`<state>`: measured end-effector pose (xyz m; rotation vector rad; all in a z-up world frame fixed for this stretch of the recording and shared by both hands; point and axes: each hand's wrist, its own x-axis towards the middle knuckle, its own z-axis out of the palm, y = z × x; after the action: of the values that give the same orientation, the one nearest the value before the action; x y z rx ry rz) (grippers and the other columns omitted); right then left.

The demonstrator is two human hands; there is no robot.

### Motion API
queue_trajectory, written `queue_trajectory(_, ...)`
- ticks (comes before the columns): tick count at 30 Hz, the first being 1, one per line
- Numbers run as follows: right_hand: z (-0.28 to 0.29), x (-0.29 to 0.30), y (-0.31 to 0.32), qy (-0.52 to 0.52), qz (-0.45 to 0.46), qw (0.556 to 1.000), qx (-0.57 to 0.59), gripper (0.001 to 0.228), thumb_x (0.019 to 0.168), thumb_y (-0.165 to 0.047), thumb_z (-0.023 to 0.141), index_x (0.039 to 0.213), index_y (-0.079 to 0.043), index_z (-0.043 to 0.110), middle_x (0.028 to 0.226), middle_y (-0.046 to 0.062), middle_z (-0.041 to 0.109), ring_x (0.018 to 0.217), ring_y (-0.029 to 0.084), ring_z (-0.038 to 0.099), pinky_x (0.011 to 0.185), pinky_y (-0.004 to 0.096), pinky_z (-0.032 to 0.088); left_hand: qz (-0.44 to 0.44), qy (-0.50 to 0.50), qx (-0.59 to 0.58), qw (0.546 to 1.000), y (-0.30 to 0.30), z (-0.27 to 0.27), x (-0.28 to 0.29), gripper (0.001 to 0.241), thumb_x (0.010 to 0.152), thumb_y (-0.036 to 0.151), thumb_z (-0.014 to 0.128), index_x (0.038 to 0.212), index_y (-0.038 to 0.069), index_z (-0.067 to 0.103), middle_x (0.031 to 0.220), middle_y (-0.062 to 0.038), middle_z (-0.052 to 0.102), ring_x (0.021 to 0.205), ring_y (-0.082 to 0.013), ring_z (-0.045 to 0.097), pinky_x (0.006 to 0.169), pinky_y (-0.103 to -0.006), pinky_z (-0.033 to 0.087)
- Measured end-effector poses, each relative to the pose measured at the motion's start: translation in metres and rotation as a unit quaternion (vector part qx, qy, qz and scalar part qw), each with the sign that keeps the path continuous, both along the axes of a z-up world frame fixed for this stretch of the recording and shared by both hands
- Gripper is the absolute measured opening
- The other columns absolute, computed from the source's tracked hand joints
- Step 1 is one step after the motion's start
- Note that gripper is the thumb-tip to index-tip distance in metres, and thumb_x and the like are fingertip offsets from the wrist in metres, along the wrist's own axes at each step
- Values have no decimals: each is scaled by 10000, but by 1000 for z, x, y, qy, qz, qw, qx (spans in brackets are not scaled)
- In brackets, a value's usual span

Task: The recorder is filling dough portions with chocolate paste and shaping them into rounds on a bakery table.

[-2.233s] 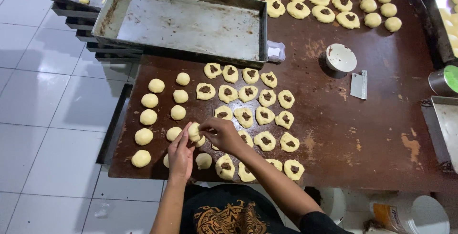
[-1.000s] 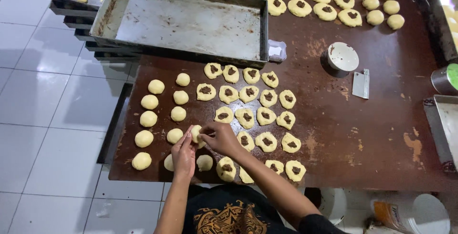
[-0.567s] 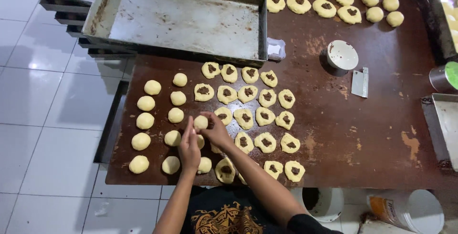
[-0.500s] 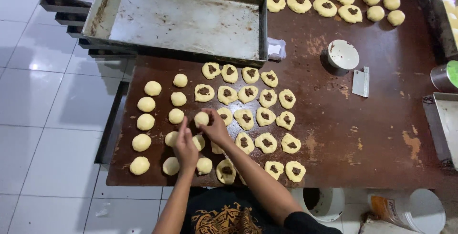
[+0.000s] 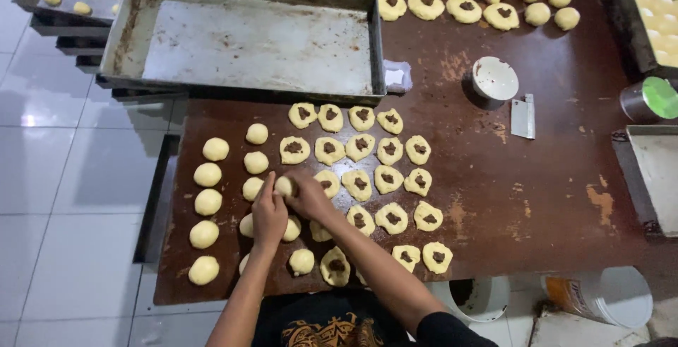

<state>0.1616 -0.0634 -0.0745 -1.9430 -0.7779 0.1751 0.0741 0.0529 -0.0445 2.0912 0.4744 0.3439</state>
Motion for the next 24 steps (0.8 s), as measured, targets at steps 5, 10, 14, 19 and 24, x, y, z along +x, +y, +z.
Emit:
queue_trajectory(5,16,2,-13,-58,21,996,-66,773,757,84,695,1502,-9,513,1450,283,523,1310,443,528,1100,473,456,-127,79,176,973,-3,-18,-1,565,1090,274,332,1580,-5,290,1629,-215,317,1523,-359,272,1212,-481,276)
queue_trajectory(10,5,59,-22,51,-85,988,-120,519,845,23,668,1357,-56,642,1430,225,590,1301,359,597,1107,413,510,-202,228,295,906,-10,3,-7,729,1067,523,199,1622,60,105,1708,-141,84,1571,-296,100,1261,-475,107)
queue_trajectory(14,-38,118,5,-74,-102,985,-118,468,857,-135,750,1271,55,643,1219,289,660,1112,435,638,932,475,535,-226,246,360,871,-10,29,-12,726,1051,537,186,1627,109,69,1700,-143,21,1556,-312,68,1227,-524,107)
queue_trajectory(19,9,123,30,140,-93,971,-168,466,868,-364,796,1132,1,678,1074,268,750,970,362,725,876,444,562,-93,202,231,947,0,75,-47,722,1016,495,300,1649,184,149,1727,-111,78,1574,-369,134,1146,-509,334)
queue_trajectory(24,48,97,35,-181,-121,957,-190,391,530,-322,968,855,-164,819,1042,267,686,980,521,624,787,596,547,114,-120,-1,986,14,81,-94,448,1098,224,437,1496,24,484,1651,-222,380,1519,-341,411,1139,-430,461)
